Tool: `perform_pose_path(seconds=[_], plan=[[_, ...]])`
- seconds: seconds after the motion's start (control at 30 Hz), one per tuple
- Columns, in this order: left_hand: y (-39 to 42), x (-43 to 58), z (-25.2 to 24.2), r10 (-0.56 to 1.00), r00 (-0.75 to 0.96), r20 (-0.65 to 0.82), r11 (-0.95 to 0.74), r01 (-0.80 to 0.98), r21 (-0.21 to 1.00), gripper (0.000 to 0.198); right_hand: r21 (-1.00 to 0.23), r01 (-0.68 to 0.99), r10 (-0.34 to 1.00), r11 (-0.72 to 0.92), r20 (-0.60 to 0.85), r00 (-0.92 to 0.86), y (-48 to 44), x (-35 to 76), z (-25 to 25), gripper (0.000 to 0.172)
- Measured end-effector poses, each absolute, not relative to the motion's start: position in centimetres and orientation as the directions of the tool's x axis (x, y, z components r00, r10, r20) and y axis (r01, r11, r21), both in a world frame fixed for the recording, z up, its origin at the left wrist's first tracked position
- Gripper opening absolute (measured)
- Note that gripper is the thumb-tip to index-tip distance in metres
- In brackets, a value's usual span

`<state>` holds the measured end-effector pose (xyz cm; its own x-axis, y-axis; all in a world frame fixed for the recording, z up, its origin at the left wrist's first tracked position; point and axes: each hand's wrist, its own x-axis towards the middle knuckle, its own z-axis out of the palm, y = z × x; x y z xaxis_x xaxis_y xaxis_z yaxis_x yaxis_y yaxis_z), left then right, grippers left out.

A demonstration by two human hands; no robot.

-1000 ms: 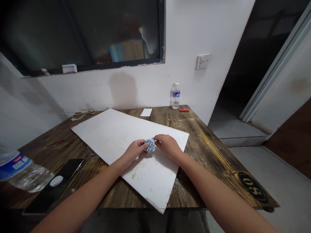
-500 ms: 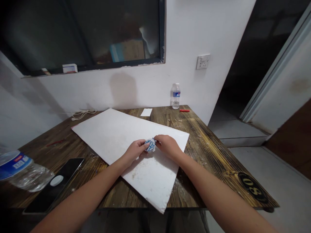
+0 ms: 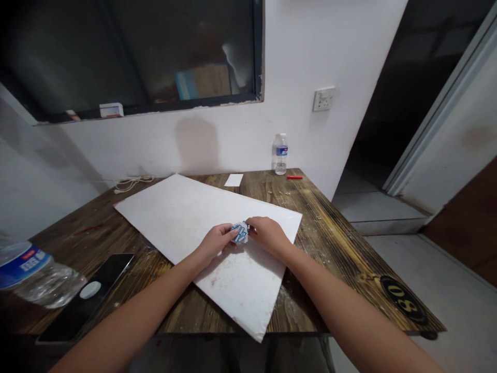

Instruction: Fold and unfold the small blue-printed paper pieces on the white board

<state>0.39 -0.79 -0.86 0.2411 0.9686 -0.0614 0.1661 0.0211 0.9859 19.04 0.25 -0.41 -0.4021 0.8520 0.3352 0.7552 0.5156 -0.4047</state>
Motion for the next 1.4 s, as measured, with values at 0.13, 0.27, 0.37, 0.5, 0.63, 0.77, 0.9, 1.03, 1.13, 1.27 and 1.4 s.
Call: perform_pose_path(seconds=[0.13,0.27,0.37,0.5,0.63,0.77,0.9,1.03,1.13,1.27,1.4], plan=[[-0.8,0.4,-0.8,0.970,0.238,-0.056,0.018,0.157,0.987,0.033,-0.418,0.751,0.856,0.510,0.332,-0.397,0.2,19.1,-0.3,0.011],[-0.8,0.4,-0.8,0.969,0.244,-0.045,0.004,0.165,0.986,0.031,-0.423,0.742,0.852,0.520,0.324,-0.412,0.1,19.1,-0.3,0.008],[-0.8,0.4,-0.8,0.970,0.238,-0.046,0.009,0.157,0.988,0.029,-0.430,0.735,0.850,0.524,0.311,-0.424,0.1,19.1,-0.2,0.007],[-0.9,0.5,-0.7,0.971,0.234,-0.056,0.023,0.142,0.990,0.029,-0.432,0.714,0.834,0.551,0.281,-0.474,0.1,19.3,-0.4,0.011],[-1.0,0.6,-0.3,0.971,0.228,-0.072,0.043,0.129,0.991,0.033,-0.409,0.693,0.804,0.594,0.283,-0.522,0.3,19.4,-0.9,0.018],[-1.2,0.7,-0.1,0.970,0.231,-0.077,0.051,0.115,0.992,0.034,-0.417,0.659,0.779,0.626,0.307,-0.547,0.7,19.4,-1.2,0.019],[-1.2,0.6,-0.2,0.974,0.218,-0.060,0.033,0.126,0.991,0.032,-0.471,0.593,0.756,0.653,0.366,-0.542,0.8,19.3,-1.2,0.021],[-1.0,0.5,-0.4,0.978,0.202,-0.050,0.024,0.131,0.991,0.033,-0.549,0.528,0.761,0.648,0.452,-0.465,1.0,19.3,-1.1,0.025],[-0.9,0.5,-0.4,0.980,0.191,-0.048,0.022,0.136,0.990,0.032,-0.613,0.460,0.767,0.642,0.513,-0.387,1.4,19.3,-1.1,0.031],[-1.0,0.6,-0.3,0.983,0.171,-0.061,0.039,0.126,0.991,0.029,-0.739,0.294,0.795,0.606,0.547,-0.262,2.0,19.4,-1.3,0.023],[-1.0,0.7,-0.2,0.982,0.174,-0.072,0.047,0.141,0.989,0.026,-0.814,0.146,0.826,0.562,0.543,-0.151,2.2,19.4,-1.3,0.012]])
